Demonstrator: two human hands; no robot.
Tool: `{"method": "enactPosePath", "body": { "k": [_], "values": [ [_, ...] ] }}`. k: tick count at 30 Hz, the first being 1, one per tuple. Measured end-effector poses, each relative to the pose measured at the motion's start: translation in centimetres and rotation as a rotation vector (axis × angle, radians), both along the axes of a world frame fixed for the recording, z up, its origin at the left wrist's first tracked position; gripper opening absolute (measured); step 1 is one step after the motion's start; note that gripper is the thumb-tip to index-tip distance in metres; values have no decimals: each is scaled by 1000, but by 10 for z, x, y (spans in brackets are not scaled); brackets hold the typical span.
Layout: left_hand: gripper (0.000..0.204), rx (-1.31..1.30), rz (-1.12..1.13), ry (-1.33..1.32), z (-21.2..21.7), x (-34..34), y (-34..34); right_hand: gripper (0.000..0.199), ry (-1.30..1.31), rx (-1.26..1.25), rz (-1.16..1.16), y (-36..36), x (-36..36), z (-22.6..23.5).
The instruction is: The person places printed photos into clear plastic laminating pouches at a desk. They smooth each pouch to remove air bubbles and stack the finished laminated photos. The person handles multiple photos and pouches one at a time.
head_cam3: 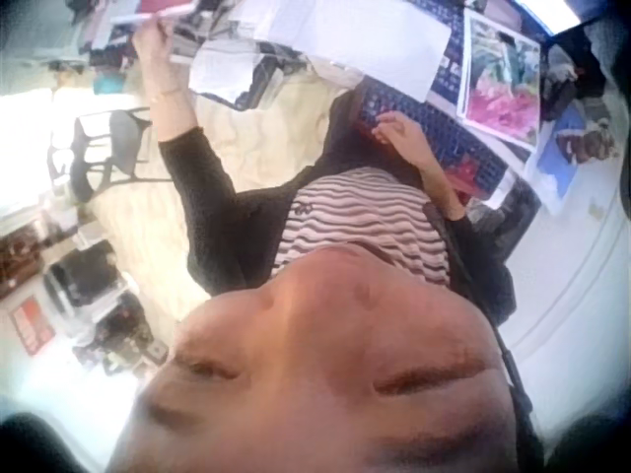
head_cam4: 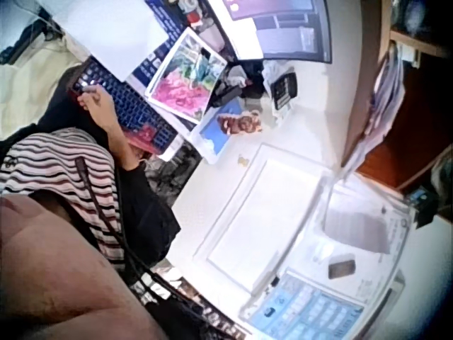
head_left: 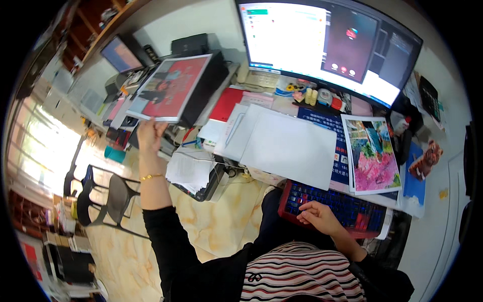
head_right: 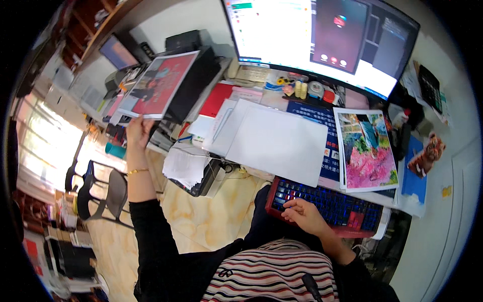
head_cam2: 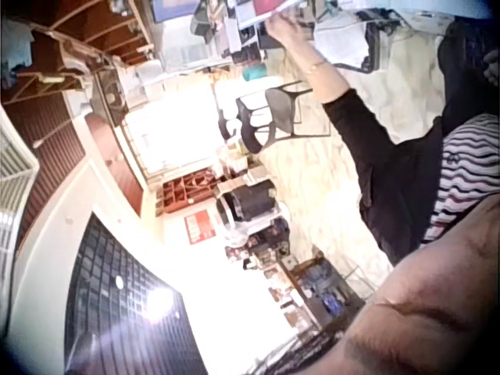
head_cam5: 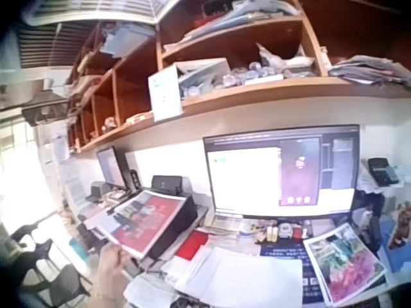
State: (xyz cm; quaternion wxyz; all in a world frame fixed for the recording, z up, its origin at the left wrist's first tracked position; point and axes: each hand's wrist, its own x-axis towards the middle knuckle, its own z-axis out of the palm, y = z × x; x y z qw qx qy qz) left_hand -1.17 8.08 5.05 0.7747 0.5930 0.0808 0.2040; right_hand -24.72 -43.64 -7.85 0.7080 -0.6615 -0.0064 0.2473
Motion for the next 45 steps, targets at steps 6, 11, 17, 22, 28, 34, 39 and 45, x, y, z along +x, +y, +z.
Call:
{"method": "enactPosePath", "body": {
  "k": [6, 11, 17, 22, 28, 34, 39, 45],
  "values": [
    [27, -83, 11, 122, -6, 91, 47, 18, -194, -109, -160, -4, 10, 14],
    [39, 534, 584, 172, -22, 90, 95, 35, -1056, -913, -136, -25, 57, 35],
    [26, 1298, 236, -211, -65, -21, -101, 47, -1015, -1181, -27, -39, 72, 9],
    [31, 1209, -459, -302, -112, -106, -232, 37, -1013, -1067, 18, -44, 77, 7],
    [53, 1526, -721, -438, -108, -124, -337, 46, -877, -1086, 164, -56, 76, 22],
    [58, 1764, -820, -360, -101, -116, -388, 54, -874, -925, 40, -83, 40, 25],
    [54, 1813, -888, -258, -87, -111, -398, 47, -771, -730, -77, -110, 8, 40],
    [43, 1805, -985, -229, -76, -103, -403, 41, -855, -631, -228, -126, -6, 29]
  ]
}}
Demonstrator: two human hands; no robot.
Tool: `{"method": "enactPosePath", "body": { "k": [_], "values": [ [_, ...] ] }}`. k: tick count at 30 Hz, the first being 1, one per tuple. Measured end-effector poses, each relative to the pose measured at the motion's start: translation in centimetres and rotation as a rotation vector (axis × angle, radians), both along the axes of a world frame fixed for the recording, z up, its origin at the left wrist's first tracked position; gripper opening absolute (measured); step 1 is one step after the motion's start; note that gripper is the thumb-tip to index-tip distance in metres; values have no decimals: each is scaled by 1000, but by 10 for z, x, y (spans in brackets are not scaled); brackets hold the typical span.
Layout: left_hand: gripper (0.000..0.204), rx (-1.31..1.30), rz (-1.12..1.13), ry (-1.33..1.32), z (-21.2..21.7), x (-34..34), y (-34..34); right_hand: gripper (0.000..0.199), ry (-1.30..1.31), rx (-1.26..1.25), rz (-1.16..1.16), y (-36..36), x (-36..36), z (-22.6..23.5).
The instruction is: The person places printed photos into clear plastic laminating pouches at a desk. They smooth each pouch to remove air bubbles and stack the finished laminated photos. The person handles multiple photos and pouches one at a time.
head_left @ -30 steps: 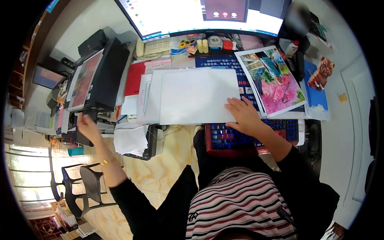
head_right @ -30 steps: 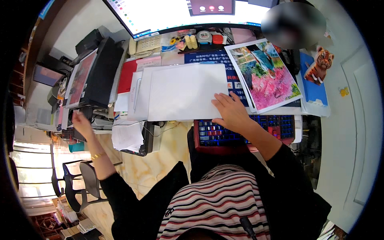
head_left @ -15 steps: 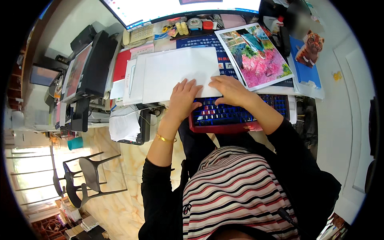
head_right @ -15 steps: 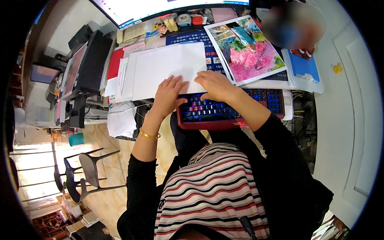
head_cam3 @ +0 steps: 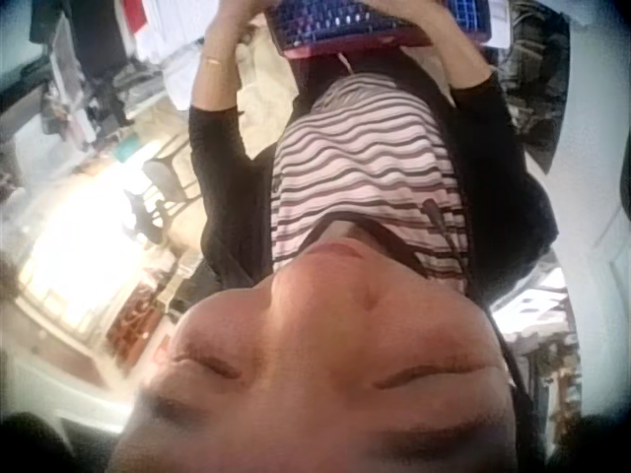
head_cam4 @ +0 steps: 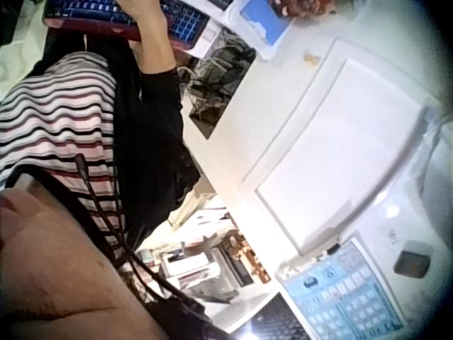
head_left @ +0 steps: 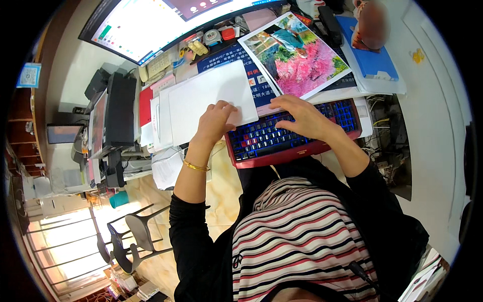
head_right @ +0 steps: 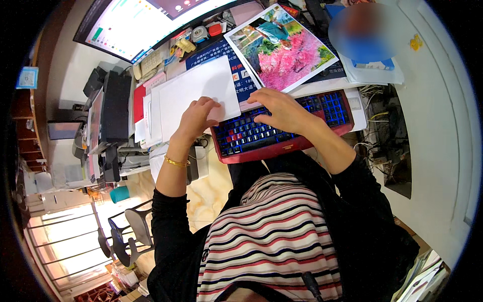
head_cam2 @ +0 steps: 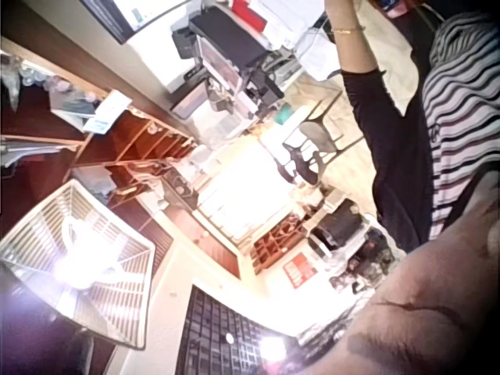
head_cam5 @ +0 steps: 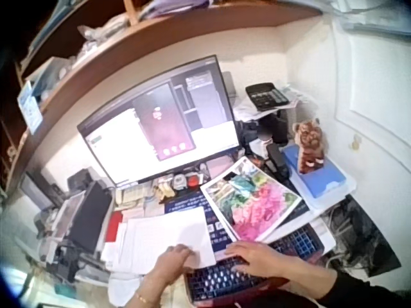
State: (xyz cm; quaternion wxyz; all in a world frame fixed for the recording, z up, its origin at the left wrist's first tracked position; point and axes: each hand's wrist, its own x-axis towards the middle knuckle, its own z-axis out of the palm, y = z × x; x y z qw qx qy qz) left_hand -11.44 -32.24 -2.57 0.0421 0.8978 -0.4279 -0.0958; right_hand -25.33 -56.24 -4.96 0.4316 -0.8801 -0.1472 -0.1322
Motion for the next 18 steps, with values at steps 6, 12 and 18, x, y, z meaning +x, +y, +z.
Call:
{"method": "enactPosePath", "body": {
  "k": [6, 12, 18],
  "values": [
    [18, -228, 72, 31, -15, 10, 12, 33, -64, 33, 43, 11, 10, -14],
    [20, -915, 571, 431, -44, 13, 33, 29, -207, -114, 87, 48, 44, -35],
    [20, -1234, 707, 395, -19, 12, 56, 35, -170, -198, 140, 79, 71, -36]
  ]
}}
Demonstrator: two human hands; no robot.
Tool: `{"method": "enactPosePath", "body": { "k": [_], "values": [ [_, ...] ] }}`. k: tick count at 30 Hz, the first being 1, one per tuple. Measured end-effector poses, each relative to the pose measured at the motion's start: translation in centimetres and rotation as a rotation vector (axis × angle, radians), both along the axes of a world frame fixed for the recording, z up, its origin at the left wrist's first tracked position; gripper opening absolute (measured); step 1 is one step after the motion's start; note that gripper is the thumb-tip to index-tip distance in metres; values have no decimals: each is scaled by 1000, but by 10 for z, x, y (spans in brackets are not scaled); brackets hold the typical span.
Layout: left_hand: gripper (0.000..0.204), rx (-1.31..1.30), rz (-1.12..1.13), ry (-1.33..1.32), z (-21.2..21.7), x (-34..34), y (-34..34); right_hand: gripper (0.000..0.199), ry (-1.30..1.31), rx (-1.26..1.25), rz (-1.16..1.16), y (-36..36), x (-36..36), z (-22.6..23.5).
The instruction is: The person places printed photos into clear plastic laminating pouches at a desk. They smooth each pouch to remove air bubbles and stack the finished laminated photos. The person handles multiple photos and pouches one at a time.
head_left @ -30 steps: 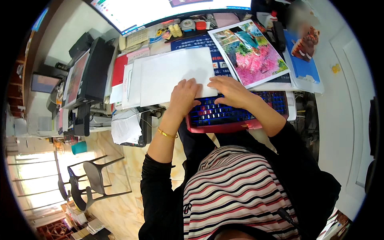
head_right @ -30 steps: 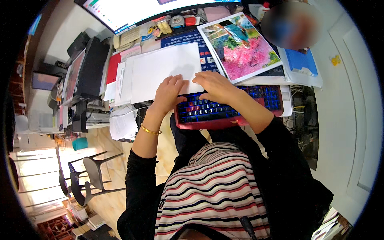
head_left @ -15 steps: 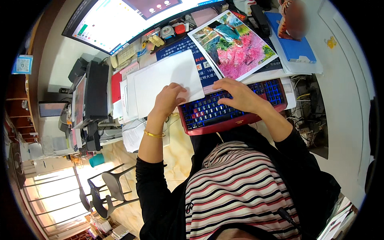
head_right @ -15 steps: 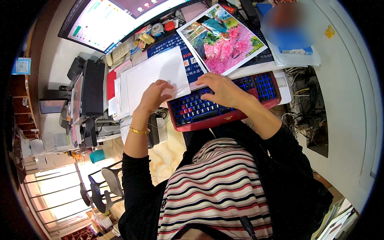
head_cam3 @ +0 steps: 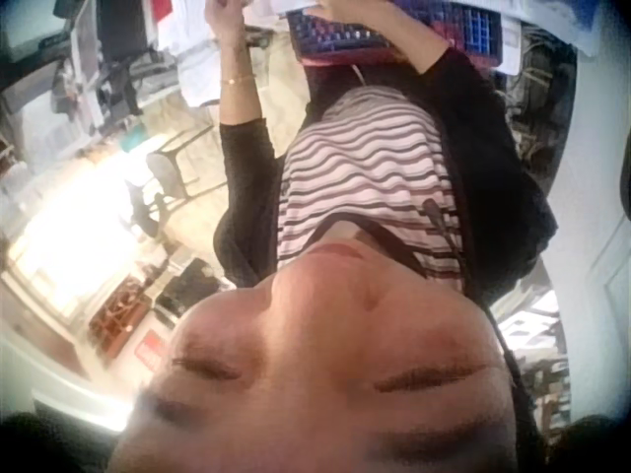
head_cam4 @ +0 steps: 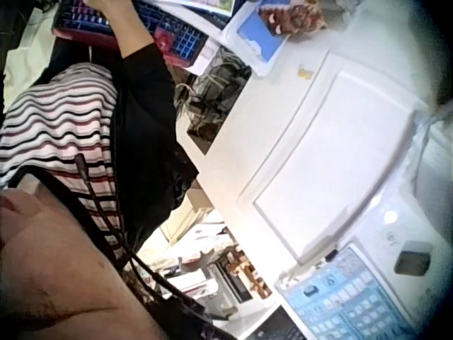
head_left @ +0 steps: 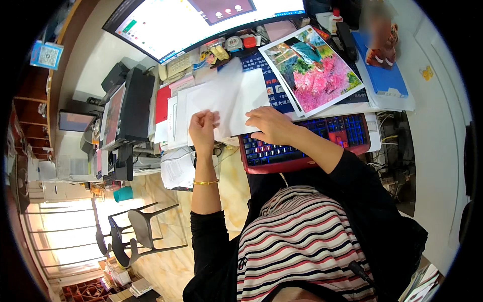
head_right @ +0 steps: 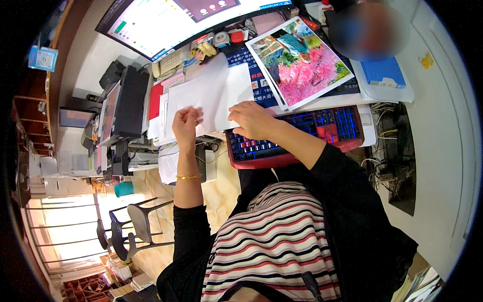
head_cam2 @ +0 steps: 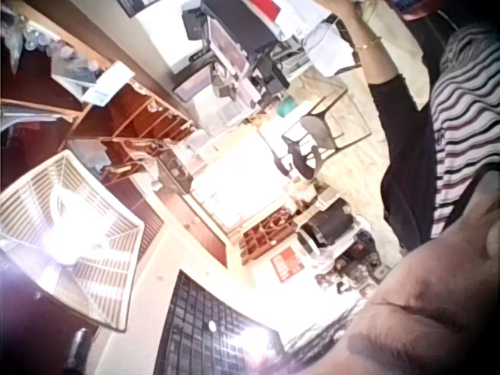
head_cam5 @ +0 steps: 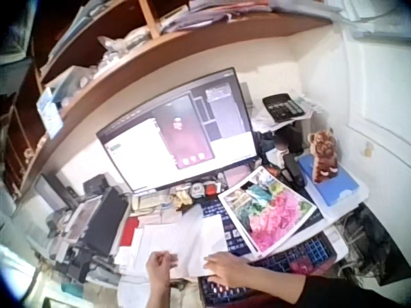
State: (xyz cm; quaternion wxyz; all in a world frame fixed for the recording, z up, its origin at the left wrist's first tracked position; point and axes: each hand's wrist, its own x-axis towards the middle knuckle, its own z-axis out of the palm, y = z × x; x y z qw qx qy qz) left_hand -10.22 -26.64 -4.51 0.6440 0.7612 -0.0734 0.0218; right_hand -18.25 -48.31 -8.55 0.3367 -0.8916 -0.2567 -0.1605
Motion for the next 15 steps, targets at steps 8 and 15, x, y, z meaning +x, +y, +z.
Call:
{"method": "enactPosePath", "body": {
  "k": [8, 15],
  "values": [
    [26, -154, 365, -347, 74, 44, 80, 46, -6, -203, -37, 6, 4, -6],
    [29, 104, 572, -501, 135, 83, 188, 46, -35, -250, -82, 16, 5, -6]
  ]
}}
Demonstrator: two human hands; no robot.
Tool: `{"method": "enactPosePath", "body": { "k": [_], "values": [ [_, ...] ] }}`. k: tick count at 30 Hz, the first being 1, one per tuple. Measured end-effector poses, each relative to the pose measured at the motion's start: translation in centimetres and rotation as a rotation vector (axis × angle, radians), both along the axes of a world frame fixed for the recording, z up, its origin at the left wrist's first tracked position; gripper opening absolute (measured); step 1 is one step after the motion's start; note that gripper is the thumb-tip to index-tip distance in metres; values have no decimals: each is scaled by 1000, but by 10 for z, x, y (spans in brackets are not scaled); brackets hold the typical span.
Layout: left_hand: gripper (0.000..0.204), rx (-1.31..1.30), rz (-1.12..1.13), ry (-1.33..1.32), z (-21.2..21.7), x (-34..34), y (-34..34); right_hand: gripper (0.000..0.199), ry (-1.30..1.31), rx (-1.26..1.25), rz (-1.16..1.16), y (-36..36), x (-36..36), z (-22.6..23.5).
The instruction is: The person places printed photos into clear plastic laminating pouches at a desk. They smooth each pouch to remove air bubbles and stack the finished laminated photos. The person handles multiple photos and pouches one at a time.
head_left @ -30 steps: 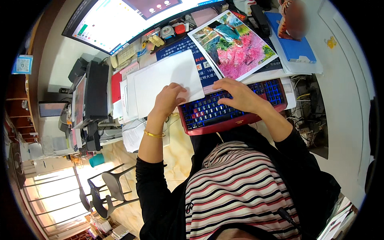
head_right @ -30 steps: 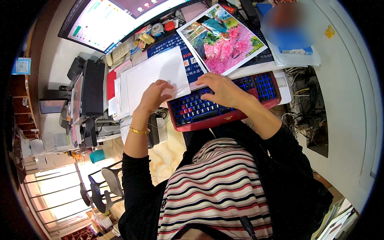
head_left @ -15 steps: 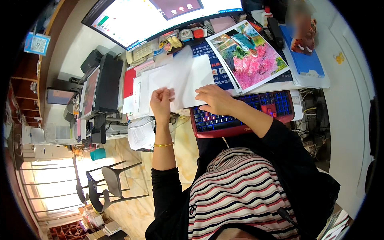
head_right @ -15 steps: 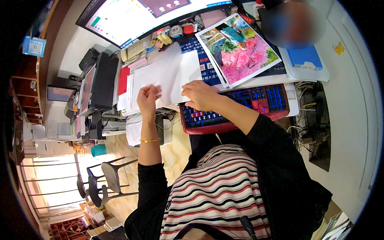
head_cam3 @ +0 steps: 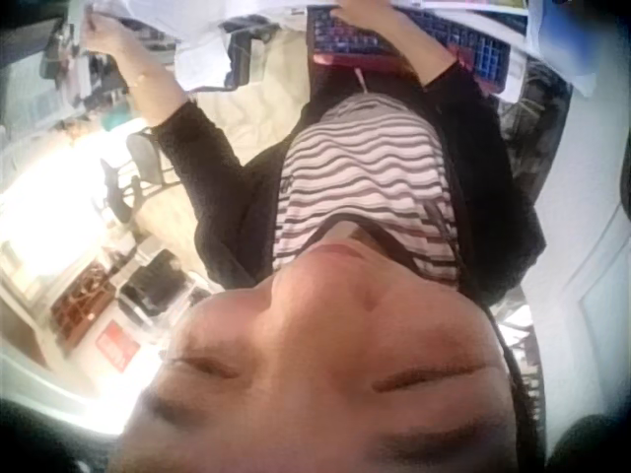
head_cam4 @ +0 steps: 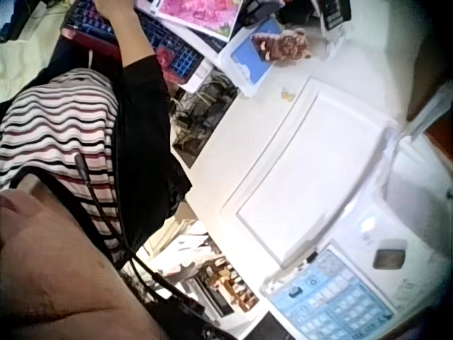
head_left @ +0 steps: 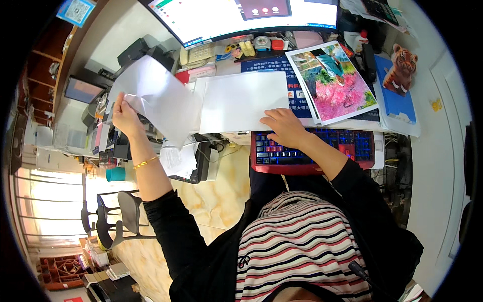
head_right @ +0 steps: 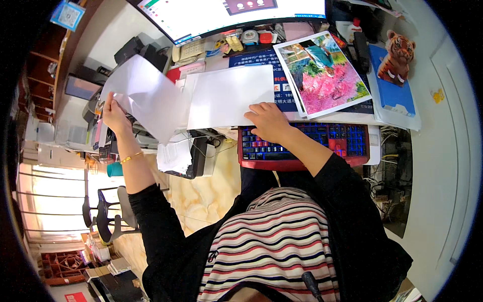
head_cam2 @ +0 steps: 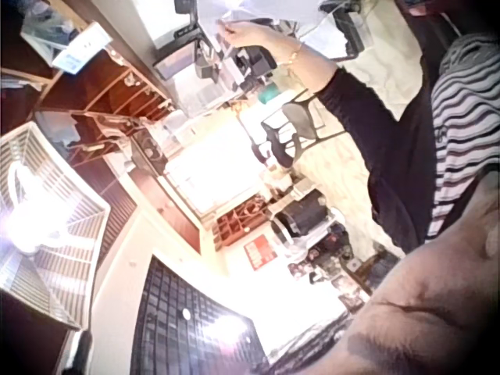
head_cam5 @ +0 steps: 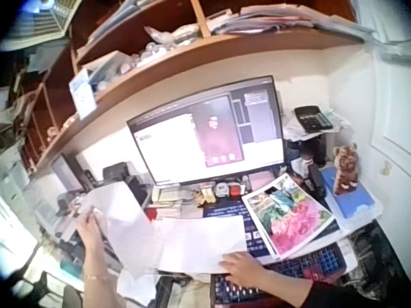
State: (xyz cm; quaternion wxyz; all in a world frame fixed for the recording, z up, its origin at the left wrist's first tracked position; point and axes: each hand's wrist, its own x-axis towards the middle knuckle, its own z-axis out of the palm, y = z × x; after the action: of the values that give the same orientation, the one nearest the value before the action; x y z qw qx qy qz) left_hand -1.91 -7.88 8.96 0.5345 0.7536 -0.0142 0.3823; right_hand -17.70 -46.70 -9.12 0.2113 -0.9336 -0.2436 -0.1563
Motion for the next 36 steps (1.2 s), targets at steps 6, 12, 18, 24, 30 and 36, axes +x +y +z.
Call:
{"method": "enactPosePath", "body": {
  "k": [6, 12, 18, 24, 30, 36],
  "values": [
    [36, 370, 91, 140, 58, -20, -11, 44, 28, 24, -17, 4, 2, 3],
    [33, 715, -266, -390, 29, -64, -108, 49, 361, 841, 167, 40, 14, 58],
    [42, 1116, -483, -426, -92, -106, -179, 59, 832, 1556, 210, 22, 17, 79],
    [31, 1085, -646, -361, -175, -133, -224, 43, 964, 1529, -65, -18, 11, 44],
    [21, 732, -588, -104, -184, -147, -236, 42, 889, 1294, -279, -26, 11, 24],
    [20, 401, -325, 98, -188, -119, -234, 60, 816, 1136, -237, -36, 15, 14]
  ]
}}
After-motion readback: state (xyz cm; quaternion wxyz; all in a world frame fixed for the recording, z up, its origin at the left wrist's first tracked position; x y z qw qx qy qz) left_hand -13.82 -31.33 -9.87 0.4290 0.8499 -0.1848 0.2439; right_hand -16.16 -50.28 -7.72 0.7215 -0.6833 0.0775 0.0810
